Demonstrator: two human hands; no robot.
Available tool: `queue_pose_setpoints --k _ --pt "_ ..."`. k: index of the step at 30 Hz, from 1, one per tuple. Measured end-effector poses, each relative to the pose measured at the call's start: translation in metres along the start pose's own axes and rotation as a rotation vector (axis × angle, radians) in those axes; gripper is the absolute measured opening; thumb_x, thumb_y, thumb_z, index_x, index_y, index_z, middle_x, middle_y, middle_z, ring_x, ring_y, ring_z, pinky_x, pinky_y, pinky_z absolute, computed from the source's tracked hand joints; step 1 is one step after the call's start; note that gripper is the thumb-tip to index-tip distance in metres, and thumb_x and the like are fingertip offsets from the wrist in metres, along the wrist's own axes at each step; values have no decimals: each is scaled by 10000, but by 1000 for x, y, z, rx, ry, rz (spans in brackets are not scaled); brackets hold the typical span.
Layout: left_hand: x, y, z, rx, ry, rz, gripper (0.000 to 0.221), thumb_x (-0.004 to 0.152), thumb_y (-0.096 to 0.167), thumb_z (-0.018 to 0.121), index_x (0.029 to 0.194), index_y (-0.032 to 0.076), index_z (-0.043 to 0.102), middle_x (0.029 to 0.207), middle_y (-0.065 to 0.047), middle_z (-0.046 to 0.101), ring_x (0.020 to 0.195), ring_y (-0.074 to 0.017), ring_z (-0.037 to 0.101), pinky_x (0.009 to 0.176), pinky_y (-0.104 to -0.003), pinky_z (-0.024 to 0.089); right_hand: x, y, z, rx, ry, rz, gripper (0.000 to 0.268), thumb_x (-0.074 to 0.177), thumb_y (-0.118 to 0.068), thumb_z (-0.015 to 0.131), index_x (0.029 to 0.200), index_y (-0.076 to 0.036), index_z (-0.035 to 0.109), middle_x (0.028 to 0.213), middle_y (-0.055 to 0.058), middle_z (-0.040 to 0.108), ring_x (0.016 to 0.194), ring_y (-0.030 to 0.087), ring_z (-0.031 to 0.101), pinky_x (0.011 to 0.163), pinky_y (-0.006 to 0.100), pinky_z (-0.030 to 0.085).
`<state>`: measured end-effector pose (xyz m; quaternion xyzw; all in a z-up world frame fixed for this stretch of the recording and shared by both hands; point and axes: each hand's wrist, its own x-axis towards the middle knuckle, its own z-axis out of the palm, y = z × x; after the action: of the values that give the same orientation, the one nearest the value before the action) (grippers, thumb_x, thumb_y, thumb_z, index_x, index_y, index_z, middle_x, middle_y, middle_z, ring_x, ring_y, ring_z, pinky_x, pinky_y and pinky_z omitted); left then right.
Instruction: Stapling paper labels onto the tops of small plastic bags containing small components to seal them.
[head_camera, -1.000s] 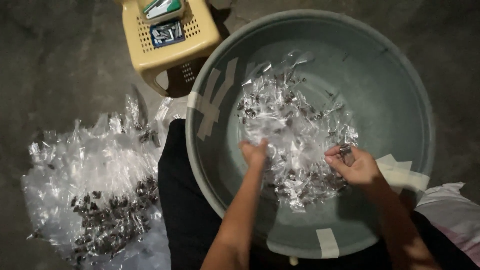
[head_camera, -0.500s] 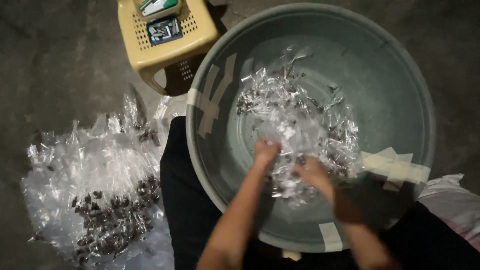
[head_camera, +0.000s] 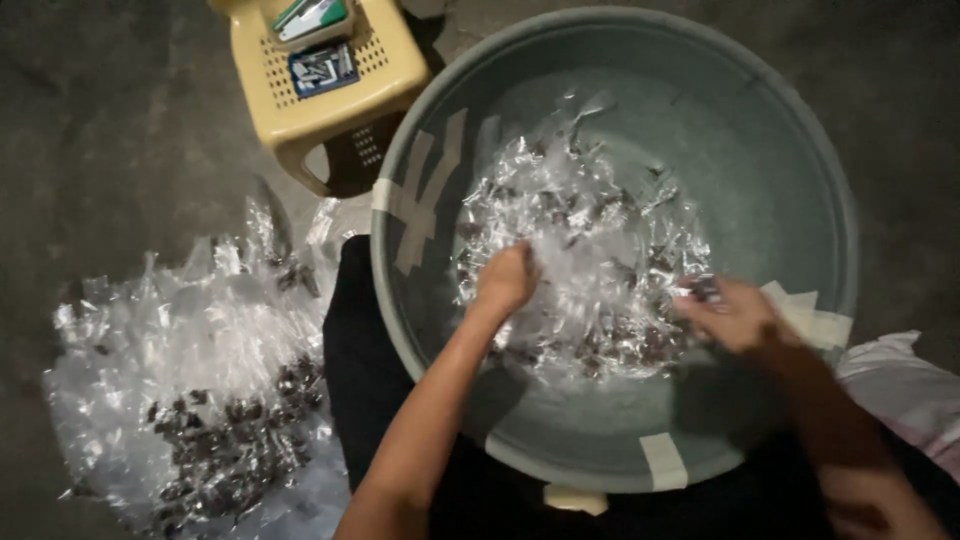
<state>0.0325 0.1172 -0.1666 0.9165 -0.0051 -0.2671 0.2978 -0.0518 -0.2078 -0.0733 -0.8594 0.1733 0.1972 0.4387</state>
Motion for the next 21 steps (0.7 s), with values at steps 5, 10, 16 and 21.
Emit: queue_pose_setpoints --k 5,10,16,21 --pt "6 -4 6 -55 392 129 203 817 263 641 908 97 715 929 -112 730 868 -349 670 848 -466 484 -50 -68 -60 23 32 106 436 954 -195 606 1330 17 663 1022 226 701 801 302 623 675 408 498" --pt "-25 51 -49 -508 437 384 86 861 167 635 863 85 609 758 -24 651 580 -165 492 582 -323 459 -33 -47 -36 138 128 -94 383 924 -126 679 1276 24 683 797 162 669 616 219 580 539 318 444" --pt "-61 91 -54 -1170 -8 482 290 988 72 678 1237 -38 579 972 -229 767 861 -258 759 821 -349 615 -34 -97 -2 457 106 -176 348 947 -152 753 1256 -3 695 612 160 627 455 190 546 434 295 468" --pt "-87 109 -47 -1205 -84 383 320 861 78 826 1129 5 668 885 -147 772 758 -185 755 711 -254 627 -41 -148 18 685 98 -235 381 928 -101 761 1254 70 661 847 116 710 559 112 644 443 204 543"
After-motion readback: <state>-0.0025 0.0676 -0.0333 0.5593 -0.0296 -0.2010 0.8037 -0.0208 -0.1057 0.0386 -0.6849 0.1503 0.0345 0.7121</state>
